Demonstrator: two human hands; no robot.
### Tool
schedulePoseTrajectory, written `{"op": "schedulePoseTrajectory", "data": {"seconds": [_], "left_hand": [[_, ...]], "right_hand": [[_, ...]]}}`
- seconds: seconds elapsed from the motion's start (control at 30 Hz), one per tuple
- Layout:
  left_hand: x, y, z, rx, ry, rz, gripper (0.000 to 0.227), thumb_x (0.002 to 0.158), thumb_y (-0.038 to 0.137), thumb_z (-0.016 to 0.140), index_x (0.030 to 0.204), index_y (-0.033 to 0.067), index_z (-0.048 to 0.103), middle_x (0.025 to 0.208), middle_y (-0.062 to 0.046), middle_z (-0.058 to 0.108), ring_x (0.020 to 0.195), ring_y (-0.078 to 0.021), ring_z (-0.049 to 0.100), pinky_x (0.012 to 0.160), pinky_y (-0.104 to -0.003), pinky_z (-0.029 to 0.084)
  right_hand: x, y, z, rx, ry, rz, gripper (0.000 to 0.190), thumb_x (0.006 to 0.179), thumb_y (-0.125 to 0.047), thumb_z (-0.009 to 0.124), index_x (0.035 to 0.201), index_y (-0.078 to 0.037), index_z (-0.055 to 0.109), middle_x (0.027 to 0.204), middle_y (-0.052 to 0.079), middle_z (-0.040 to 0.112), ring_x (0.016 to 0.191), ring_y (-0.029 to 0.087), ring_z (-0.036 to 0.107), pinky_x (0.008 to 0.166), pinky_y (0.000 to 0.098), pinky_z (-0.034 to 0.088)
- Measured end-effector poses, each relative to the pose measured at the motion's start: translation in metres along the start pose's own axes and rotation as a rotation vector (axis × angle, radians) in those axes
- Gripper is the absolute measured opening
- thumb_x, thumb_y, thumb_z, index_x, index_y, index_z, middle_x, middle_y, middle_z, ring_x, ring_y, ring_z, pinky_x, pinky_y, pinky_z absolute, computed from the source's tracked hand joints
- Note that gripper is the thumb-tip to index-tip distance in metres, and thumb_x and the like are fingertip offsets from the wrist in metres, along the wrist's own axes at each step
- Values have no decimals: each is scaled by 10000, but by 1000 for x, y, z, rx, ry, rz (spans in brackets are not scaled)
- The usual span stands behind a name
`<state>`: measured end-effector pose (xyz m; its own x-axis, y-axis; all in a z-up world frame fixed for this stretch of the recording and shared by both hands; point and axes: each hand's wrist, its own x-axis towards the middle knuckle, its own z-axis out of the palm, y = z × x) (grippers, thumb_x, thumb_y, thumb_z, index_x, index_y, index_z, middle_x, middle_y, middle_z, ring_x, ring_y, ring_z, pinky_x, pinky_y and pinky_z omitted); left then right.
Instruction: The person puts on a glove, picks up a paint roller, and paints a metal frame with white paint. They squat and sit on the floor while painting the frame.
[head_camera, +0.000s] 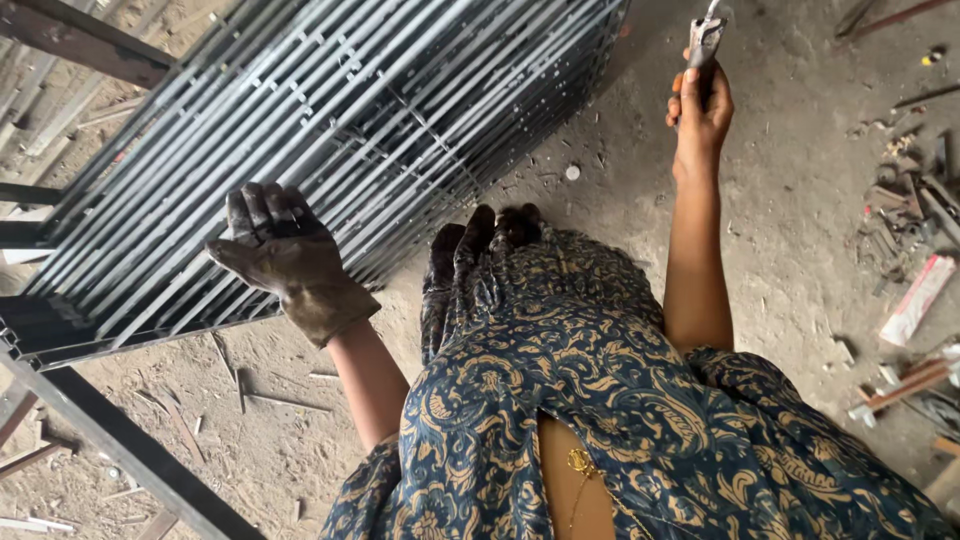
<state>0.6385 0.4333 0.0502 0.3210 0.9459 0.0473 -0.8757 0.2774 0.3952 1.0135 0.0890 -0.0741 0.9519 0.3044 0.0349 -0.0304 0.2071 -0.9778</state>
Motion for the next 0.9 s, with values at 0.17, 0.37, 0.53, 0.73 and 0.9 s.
{"op": "schedulePoseTrajectory", "data": {"seconds": [0.17, 0.37, 0.53, 0.73, 0.9], "left_hand": [[-5, -8, 25, 106, 40, 121, 681, 1032, 593, 324, 1189, 23, 663, 1084, -173, 757, 898, -281, 747, 869, -423, 616], [-26, -19, 50, 191, 259, 150, 645, 1056, 565, 344, 1243, 11, 616, 1062, -161, 751, 910, -264, 758, 869, -423, 651], [-23, -11, 39, 85, 186, 123, 682, 1029, 585, 327, 1242, 4, 613, 1065, -219, 740, 893, -307, 757, 830, -459, 660], [-33, 1, 29, 71, -9, 138, 672, 1069, 566, 335, 1233, 4, 665, 1118, -201, 743, 954, -284, 764, 888, -425, 643], [-43, 0, 30, 120, -168, 147, 614, 1100, 532, 370, 1290, 31, 671, 1226, -169, 740, 1023, -234, 763, 974, -376, 612]], "right_hand": [[15, 5, 10, 11, -96, -26, 323, 1132, -229, 622, 1396, -43, 613, 981, -20, 620, 724, 41, 521, 627, 223, 427], [22, 20, 37, -196, -167, 4, 317, 1117, -255, 629, 1356, -48, 641, 946, -8, 675, 669, 31, 534, 536, 209, 443], [29, 34, 49, -366, -98, -128, 355, 1116, -281, 577, 1398, -76, 646, 966, 10, 725, 642, 35, 562, 518, 214, 459], [62, 45, 58, -526, 32, -527, 333, 1200, -272, 573, 1473, -86, 622, 1113, 68, 750, 922, 138, 723, 775, 338, 581], [90, 41, 73, -400, 128, -530, 358, 1198, -288, 562, 1500, -100, 585, 1145, 67, 725, 858, 124, 663, 721, 319, 548]]}}
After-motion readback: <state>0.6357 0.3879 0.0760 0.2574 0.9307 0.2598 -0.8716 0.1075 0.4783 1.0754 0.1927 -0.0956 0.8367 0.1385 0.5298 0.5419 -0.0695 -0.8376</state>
